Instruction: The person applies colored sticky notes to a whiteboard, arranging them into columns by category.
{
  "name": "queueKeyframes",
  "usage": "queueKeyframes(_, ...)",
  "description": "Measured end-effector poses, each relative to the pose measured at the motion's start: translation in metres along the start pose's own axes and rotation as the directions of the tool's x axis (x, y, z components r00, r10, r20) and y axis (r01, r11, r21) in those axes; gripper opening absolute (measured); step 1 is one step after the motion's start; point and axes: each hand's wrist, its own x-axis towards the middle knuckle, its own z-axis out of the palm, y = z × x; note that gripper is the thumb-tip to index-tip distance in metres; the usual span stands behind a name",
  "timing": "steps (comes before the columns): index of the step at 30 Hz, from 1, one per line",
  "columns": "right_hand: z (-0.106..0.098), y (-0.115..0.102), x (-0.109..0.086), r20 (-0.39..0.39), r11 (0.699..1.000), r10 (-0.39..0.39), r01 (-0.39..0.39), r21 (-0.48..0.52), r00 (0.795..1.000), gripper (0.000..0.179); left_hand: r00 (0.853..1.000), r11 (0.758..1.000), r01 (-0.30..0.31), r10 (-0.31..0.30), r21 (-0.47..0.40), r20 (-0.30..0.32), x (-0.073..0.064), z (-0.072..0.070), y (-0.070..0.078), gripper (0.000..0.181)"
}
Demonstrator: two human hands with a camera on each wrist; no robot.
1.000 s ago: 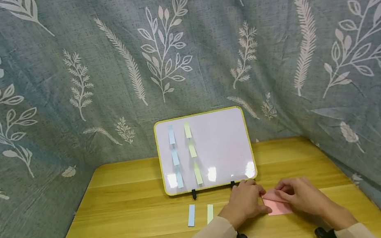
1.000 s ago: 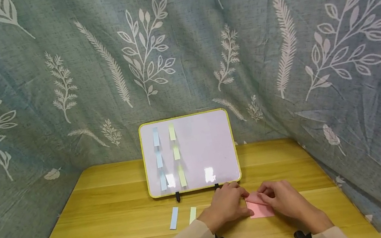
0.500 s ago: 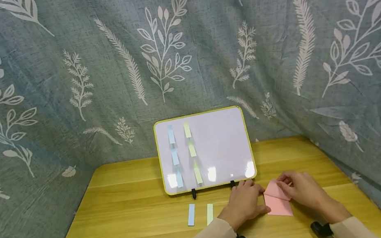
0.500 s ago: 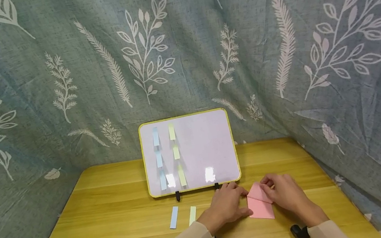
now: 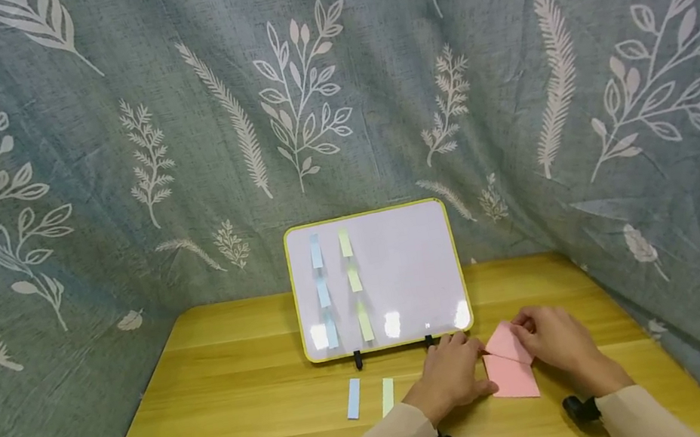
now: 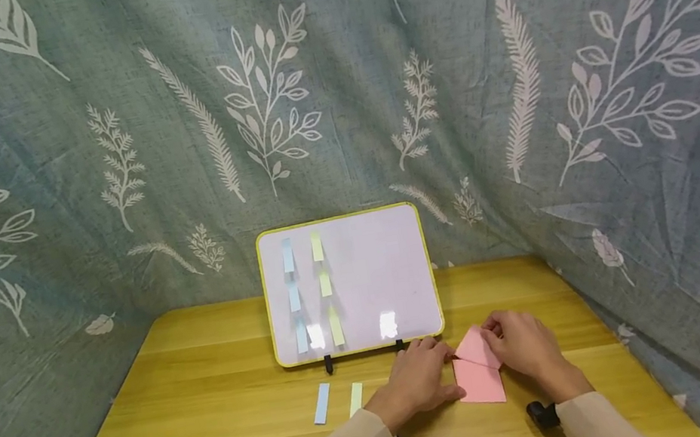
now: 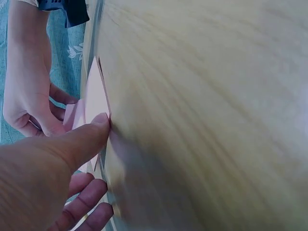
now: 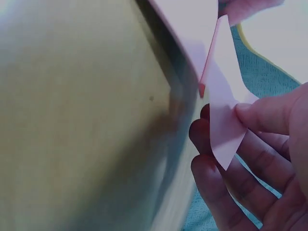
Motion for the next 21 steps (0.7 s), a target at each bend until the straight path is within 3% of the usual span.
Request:
queueKeyframes(10,-0.017,-0.002,0.007,-0.122,0.998,0.059,-0.056,0.030,0.991,0.025,1.000,1.000,-0.023,0.023,-0.007,-0.004,-0.001,-0.001,-0.003,0.060)
queueKeyframes(13,-0.021,-0.004,0.010,-0.224,0.999,0.038,-0.029,0.044,0.974,0.022,0.999,0.999,-0.036,0.036,-0.011,0.001,-0.002,-0.002,-0.003,0.059)
queueKeyframes(17,-0.027,-0.008,0.011,-0.353,0.998,0.004,0.018,0.057,0.936,0.018,0.999,0.999,-0.049,0.049,-0.015,0.005,-0.001,-0.002,-0.004,0.057)
queueKeyframes(21,-0.032,-0.018,0.010,-0.399,0.995,-0.023,0.060,0.080,0.916,0.019,0.998,0.998,-0.063,0.063,-0.002,0.017,-0.001,-0.001,-0.005,0.051)
